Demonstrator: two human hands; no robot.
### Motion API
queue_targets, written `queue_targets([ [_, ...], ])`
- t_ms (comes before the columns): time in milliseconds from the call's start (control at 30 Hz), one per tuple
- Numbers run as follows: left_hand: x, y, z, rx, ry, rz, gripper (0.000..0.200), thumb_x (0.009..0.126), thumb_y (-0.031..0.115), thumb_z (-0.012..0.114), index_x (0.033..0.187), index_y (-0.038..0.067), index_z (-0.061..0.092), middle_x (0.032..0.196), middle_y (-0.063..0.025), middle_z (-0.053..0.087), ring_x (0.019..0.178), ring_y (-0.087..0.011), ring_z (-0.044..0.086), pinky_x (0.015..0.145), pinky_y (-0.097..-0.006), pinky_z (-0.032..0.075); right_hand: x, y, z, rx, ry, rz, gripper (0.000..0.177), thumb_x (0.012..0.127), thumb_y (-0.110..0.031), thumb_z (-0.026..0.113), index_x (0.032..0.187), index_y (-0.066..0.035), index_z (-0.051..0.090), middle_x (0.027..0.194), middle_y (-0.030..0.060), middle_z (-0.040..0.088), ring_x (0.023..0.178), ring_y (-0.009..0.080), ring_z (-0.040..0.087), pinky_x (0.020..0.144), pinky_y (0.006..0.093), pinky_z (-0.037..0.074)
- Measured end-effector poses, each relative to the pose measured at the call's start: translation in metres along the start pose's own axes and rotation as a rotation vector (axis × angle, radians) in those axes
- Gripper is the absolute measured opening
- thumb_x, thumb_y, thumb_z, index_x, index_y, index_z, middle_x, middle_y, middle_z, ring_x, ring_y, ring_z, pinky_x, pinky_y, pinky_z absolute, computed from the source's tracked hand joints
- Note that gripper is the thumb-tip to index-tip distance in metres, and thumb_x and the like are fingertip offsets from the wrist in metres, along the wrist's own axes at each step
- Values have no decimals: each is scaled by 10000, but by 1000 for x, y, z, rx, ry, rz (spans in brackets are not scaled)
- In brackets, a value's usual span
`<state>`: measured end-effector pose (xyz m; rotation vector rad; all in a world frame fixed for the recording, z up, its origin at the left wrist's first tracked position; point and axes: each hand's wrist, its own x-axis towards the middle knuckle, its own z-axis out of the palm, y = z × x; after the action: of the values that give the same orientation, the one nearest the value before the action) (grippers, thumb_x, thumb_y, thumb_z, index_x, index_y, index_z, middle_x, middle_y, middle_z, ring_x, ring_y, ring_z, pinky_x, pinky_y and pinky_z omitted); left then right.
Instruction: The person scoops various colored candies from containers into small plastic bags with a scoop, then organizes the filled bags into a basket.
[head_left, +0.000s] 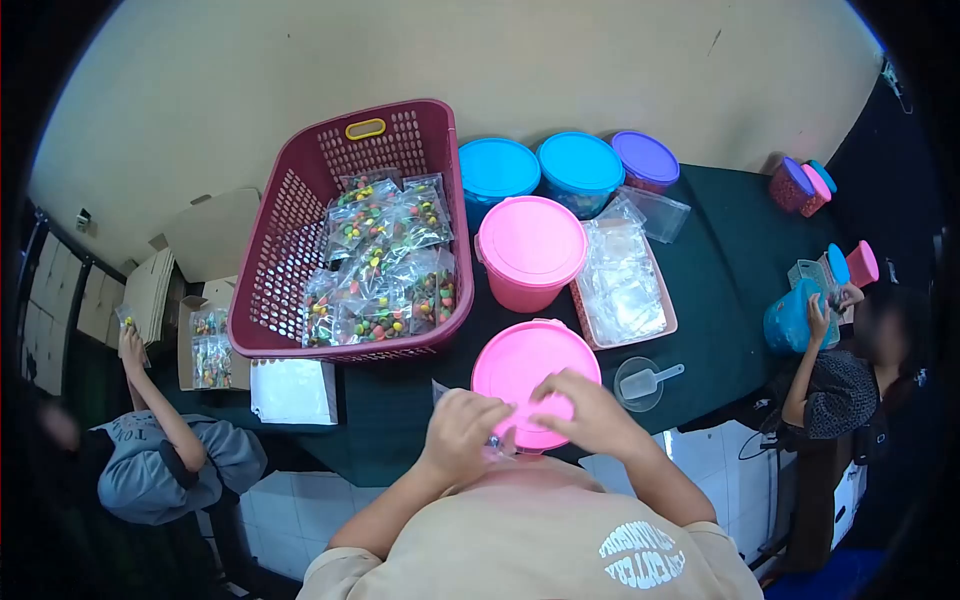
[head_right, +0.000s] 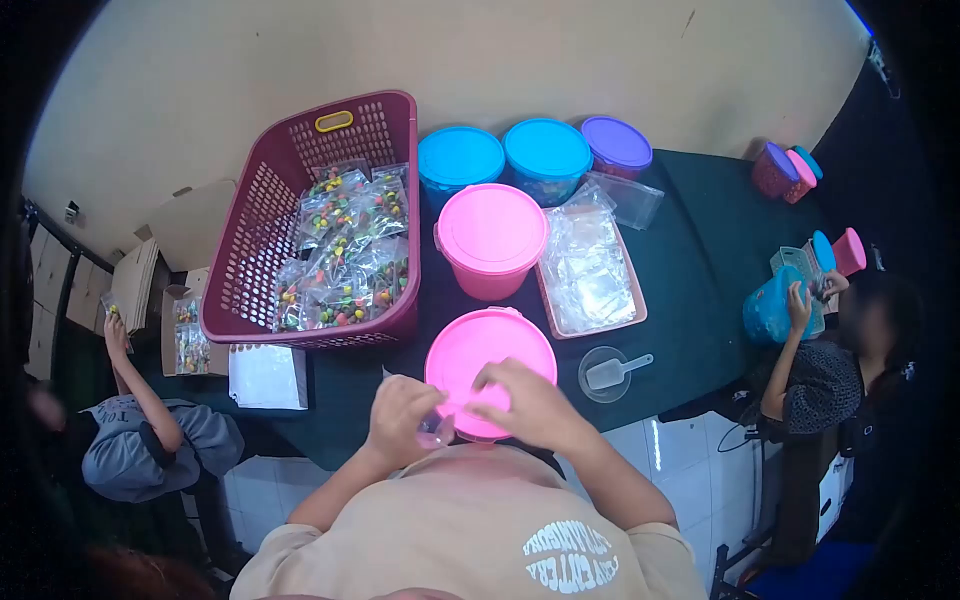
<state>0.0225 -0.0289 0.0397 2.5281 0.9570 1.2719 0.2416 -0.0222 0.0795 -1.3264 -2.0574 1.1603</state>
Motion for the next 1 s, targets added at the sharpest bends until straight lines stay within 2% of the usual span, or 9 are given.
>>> queue_targets([
  [33,-3,-4,0,9,48,-66,462,648,110,742,1079,84,578,898,-59,584,804,-242,565,748,-385,437,1,17,0,0,0,0,280,808,-193,676,1024,-36,590,1017,147,612,1014,298,555,885,392,436],
  [100,-3,-8,-7,44,48,-119,433,650,87,730,1059,73,586,895,-69,584,808,-249,568,727,-378,449,4,66,11,-263,550,112,467,802,-202,685,1190,4,525,1226,220,524,1181,368,470,1004,408,374],
  [200,-16,-15,0,-13,-203,-643,521,639,128,752,1117,41,563,938,-90,600,869,-277,579,800,-384,470,-4,133,32,-337,395,213,691,802,-229,694,1351,37,368,1388,269,375,1316,414,328,1095,428,274],
  [333,-39,-21,24,-91,-240,-774,582,619,171,761,1148,50,551,1005,-120,590,959,-302,557,870,-398,456,-6,115,50,-198,460,224,838,818,-247,692,1435,40,202,1467,270,267,1382,384,247,1136,441,177],
  [467,-42,-22,33,-59,-241,-722,595,622,174,760,1160,50,540,1025,-125,586,975,-307,548,867,-398,458,-3,113,55,-101,520,208,799,826,-237,677,1430,28,226,1474,248,275,1413,371,176,1148,441,137],
  [567,-49,-24,36,-83,-200,-706,594,633,178,757,1167,50,529,1018,-124,584,968,-304,546,872,-390,456,-2,99,40,-62,591,79,642,875,-167,610,1408,10,299,1435,218,366,1372,341,303,1125,415,218],
  [667,-61,-24,39,-291,18,-817,588,646,142,761,1170,42,513,1005,-107,573,902,-242,567,844,-355,469,9,101,25,344,635,20,390,930,-59,481,1308,32,445,1284,151,526,1182,229,515,985,323,405],
  [800,-62,-12,27,-285,262,-818,629,665,45,712,1243,40,464,1065,-100,534,960,-196,545,882,-330,455,40,85,-19,697,921,-12,303,934,-49,451,1224,34,482,1202,121,534,1087,164,532,940,287,427],
  [1000,-52,10,37,-152,246,-840,637,663,74,735,1241,46,466,1050,-103,542,963,-208,550,902,-343,455,179,185,-41,752,994,-45,332,908,-70,491,1226,23,474,1219,150,526,1127,239,520,990,331,387],
])
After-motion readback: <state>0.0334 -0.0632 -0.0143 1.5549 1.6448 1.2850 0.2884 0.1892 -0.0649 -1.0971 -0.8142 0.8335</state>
